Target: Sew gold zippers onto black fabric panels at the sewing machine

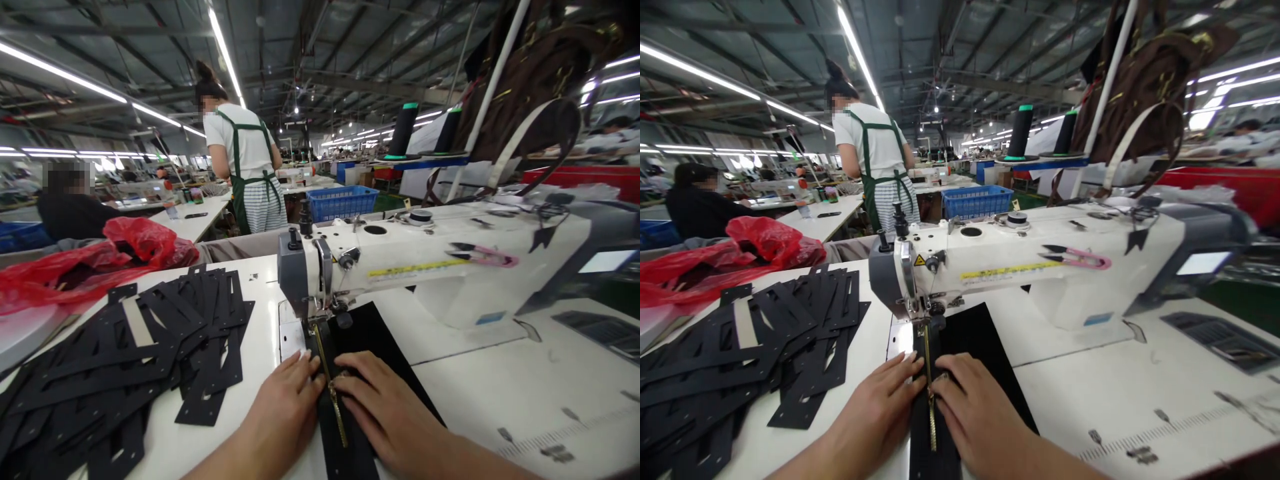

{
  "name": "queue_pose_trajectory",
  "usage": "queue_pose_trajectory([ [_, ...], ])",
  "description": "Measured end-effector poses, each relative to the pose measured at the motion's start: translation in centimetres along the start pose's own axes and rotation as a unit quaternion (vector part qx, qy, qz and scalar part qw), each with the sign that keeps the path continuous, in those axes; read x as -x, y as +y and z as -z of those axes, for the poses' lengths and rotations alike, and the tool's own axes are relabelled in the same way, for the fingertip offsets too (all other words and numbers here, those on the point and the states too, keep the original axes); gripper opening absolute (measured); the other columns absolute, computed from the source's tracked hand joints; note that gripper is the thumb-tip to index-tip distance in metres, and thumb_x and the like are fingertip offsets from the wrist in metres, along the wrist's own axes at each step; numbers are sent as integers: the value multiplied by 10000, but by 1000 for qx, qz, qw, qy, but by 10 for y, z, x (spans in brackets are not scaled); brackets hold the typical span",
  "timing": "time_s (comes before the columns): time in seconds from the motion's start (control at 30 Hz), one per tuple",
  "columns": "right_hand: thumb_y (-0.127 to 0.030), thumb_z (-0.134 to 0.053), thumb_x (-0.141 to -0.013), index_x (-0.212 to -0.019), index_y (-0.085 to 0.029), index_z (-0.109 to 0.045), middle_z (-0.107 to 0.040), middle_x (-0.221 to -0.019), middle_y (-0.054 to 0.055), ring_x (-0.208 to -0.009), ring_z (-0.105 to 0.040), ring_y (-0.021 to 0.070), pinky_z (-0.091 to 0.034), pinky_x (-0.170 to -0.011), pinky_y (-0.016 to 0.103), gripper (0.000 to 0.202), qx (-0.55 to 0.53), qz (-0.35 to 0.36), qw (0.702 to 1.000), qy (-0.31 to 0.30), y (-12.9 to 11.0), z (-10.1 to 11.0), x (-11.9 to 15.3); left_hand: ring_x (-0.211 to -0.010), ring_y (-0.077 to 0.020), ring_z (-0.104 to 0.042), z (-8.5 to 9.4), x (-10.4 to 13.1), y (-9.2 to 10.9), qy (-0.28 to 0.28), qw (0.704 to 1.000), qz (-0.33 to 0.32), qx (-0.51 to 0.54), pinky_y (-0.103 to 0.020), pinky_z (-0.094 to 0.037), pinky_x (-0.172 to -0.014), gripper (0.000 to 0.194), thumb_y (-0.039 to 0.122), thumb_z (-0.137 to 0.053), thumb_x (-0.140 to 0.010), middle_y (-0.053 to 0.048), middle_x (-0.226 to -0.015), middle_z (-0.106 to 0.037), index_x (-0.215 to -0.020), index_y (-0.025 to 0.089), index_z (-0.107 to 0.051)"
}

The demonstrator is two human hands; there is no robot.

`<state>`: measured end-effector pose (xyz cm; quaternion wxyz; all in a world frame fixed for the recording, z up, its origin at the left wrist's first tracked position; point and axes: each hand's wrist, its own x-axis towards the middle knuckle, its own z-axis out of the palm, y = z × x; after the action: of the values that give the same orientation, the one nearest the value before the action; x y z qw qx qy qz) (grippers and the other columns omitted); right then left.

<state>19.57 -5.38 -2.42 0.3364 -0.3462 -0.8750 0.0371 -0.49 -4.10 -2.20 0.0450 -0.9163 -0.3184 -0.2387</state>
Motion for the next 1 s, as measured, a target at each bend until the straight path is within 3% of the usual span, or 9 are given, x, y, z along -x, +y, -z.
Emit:
queue_pose_trajectory([
  [0.17,-338,-359,-935,-990,-91,-631,-660,-1000,120,-943,-572,233,-481,-775,345,371,138,146,979,37,-13,-10,27,-1172,-225,-491,-3,22,16,9,1000,-19,-6,-371,-438,-969,426,56,-398,-796,-157,-1220,-557,-1214,90,-475],
  [0.37,-153,-337,-888,-972,-53,-653,-660,-1024,145,-949,-584,251,-490,-729,344,342,171,149,974,27,-18,-13,28,-1116,-233,-539,-18,29,16,57,997,-53,-25,-433,-413,-988,318,85,-348,-847,-145,-1153,-604,-1089,104,-552],
  [0.47,-71,-328,-856,-981,-61,-651,-657,-1031,143,-948,-579,249,-486,-735,354,346,172,158,972,9,-19,-8,26,-1039,-230,-590,-15,25,19,58,995,-61,-47,-467,-403,-988,288,73,-347,-858,-135,-1083,-644,-1027,99,-580],
  [0.57,-67,-327,-863,-964,-51,-653,-660,-1011,151,-946,-572,246,-477,-770,353,342,150,150,977,17,-20,-8,27,-1034,-252,-591,1,19,25,11,997,-60,-40,-457,-431,-963,282,86,-404,-814,-162,-1104,-629,-1028,75,-586],
  [0.7,-83,-323,-872,-925,-52,-653,-664,-971,150,-913,-568,243,-461,-797,348,335,97,132,985,45,-23,-8,26,-1061,-271,-568,22,14,34,-62,998,-6,21,-459,-391,-993,392,150,-496,-697,-169,-1152,-596,-1075,89,-581],
  [0.77,-88,-352,-858,-911,-78,-647,-663,-934,127,-885,-568,223,-453,-804,334,300,33,92,995,14,-25,-2,20,-1029,-258,-581,24,12,36,-58,996,30,53,-460,-366,-1006,382,166,-520,-677,-136,-1109,-619,-1051,127,-591],
  [0.83,-88,-388,-838,-882,-119,-639,-653,-892,88,-846,-568,190,-444,-792,303,257,-46,26,997,-55,-25,8,7,-951,-240,-610,22,8,36,-50,994,67,71,-457,-370,-995,311,191,-568,-679,-92,-1025,-651,-986,162,-609],
  [0.97,-126,-451,-831,-739,-150,-633,-624,-721,24,-679,-560,149,-413,-627,253,205,-108,-120,963,-216,-13,33,-28,-672,-183,-638,17,-7,27,-72,988,128,44,-405,-462,-883,7,183,-625,-718,-13,-708,-667,-714,180,-620],
  [1.0,-141,-461,-831,-696,-150,-629,-602,-649,8,-614,-544,137,-388,-563,236,216,-110,-136,954,-242,-10,38,-36,-618,-174,-629,18,-10,25,-75,987,136,35,-396,-477,-857,82,171,-611,-738,-3,-636,-647,-656,178,-607],
])
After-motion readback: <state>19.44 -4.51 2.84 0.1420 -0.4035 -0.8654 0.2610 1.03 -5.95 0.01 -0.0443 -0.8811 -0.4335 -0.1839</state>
